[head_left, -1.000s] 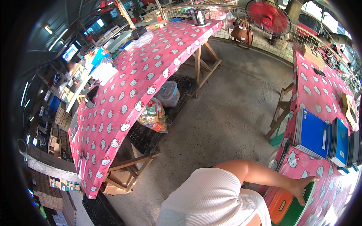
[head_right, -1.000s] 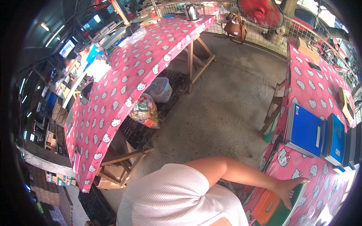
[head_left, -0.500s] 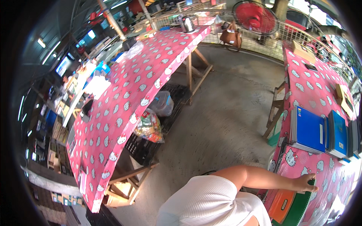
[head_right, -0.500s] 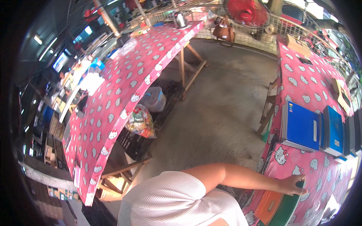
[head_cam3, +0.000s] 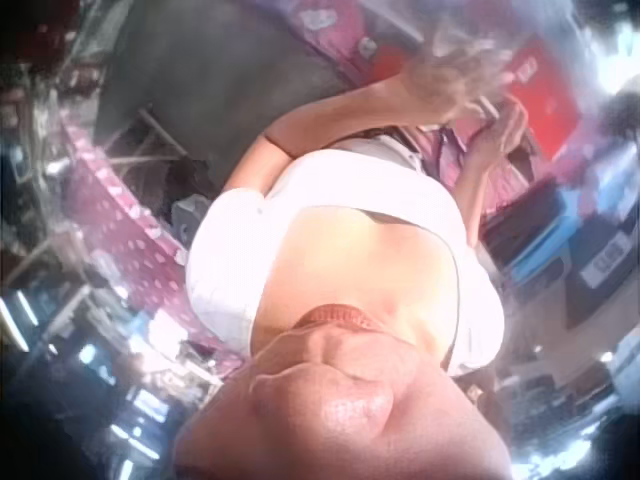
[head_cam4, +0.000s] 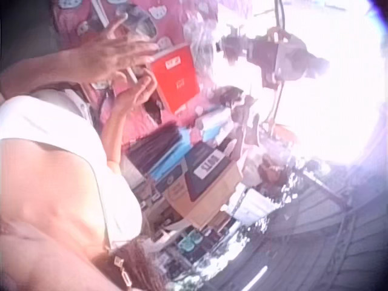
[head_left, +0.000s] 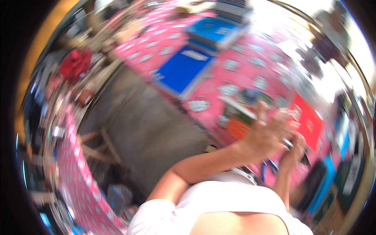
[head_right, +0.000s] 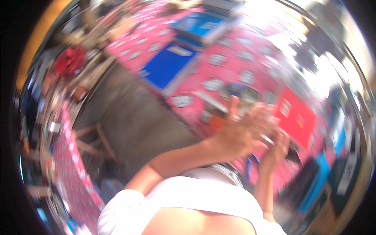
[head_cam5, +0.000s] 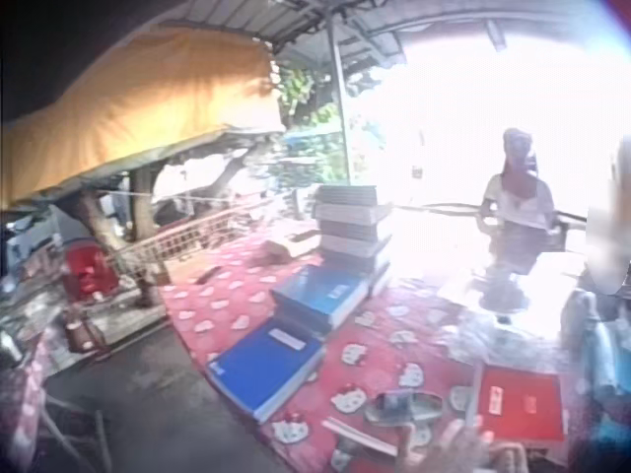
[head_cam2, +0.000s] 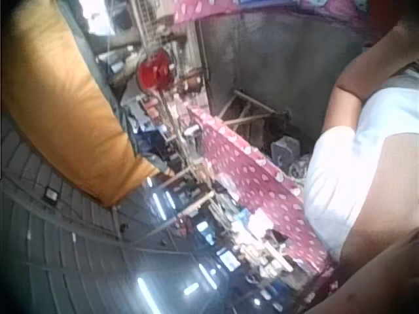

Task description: The person uses pliers to cut the excess metal spiral from several notebooks after aligning the spiral by hand.

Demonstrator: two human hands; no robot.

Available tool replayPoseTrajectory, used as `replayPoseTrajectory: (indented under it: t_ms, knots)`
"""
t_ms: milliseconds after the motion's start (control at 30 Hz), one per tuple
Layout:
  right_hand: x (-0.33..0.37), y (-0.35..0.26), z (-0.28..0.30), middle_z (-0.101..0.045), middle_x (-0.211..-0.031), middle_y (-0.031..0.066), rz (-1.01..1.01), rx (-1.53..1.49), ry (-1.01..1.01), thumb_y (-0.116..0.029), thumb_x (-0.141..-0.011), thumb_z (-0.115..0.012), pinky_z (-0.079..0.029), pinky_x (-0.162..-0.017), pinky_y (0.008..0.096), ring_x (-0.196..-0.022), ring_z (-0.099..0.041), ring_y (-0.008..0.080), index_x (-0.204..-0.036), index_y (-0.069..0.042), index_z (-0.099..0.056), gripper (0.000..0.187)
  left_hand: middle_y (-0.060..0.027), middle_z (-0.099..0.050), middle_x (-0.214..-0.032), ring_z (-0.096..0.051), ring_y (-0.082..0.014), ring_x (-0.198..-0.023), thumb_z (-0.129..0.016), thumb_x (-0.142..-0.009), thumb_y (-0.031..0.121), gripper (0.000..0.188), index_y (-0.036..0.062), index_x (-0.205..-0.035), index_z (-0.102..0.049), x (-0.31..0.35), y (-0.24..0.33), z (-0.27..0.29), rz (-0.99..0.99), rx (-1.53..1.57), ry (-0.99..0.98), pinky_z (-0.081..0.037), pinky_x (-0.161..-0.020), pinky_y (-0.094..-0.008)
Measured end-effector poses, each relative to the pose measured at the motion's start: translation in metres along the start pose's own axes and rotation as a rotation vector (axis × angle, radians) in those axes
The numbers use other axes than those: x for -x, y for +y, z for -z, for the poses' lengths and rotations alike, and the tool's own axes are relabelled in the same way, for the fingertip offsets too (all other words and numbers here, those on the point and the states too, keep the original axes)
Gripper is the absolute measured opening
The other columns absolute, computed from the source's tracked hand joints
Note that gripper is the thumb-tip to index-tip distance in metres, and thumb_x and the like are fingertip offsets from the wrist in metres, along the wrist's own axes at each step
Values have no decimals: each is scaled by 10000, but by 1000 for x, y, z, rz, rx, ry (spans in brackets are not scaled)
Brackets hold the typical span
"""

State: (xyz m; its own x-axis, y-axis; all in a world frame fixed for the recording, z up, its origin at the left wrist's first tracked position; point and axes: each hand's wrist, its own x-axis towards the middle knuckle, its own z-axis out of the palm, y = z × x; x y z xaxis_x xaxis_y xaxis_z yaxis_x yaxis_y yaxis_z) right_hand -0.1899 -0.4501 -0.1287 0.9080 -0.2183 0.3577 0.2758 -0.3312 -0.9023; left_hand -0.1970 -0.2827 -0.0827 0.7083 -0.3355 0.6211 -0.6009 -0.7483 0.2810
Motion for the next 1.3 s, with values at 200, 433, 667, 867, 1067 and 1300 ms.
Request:
replayPoseTrajectory:
  t_ms: [200, 433, 667, 867, 1067, 1300]
  knots:
    - [-2, 43, 93, -636, -873, 72, 32, 173, 104, -150, -855, -658, -469, -666, 299, -797, -613, 178, -920, -23, -623, 148, -39, -647, -930, -597, -192, -858, -649, -848, 274, 391, 132, -1207, -587, -21, 5, -12, -41, 72, -204, -291, -997, -471]
    - [-4, 168, 234, -627, -860, 139, -191, 987, 423, -224, -756, -729, -496, -768, 425, -834, -617, 311, -882, -59, -674, 215, 14, -673, -842, -611, -156, -792, -688, -827, 226, 95, 141, -859, -716, -30, 16, -28, -101, 208, -35, -308, -966, -421]
    - [-37, 172, 223, -678, -860, 211, -541, 1216, 116, -153, -775, -618, -533, -766, 428, -861, -668, 350, -897, -52, -673, 168, 29, -654, -750, -583, -150, -715, -683, -843, 220, 103, 129, -879, -713, -34, 9, -25, -41, 216, -105, -293, -962, -385]
    - [-6, 31, 150, -599, -962, 90, 126, 318, 101, 70, -768, -636, -500, -685, 270, -824, -612, 156, -1162, -67, -643, 417, 38, -648, -751, -567, -131, -709, -731, -787, 322, 203, 177, -929, -733, -35, 3, -31, -30, 211, -105, -272, -970, -418]
    - [-6, -26, 103, -600, -858, 68, 269, 24, -294, 32, -775, -680, -467, -586, 249, -725, -594, 124, -1109, -87, -690, 355, 46, -654, -803, -573, -126, -768, -756, -741, 331, 196, 184, -869, -740, -20, 5, -27, -54, 207, -114, -255, -978, -416]
    - [-14, -27, 109, -607, -753, 80, 159, 128, -655, 43, -753, -677, -470, -569, 284, -651, -606, 180, -1045, -74, -708, 316, 50, -651, -926, -586, -133, -892, -789, -695, 288, 266, 221, -948, -741, 25, 16, -12, -158, 172, -127, -177, -1049, -441]
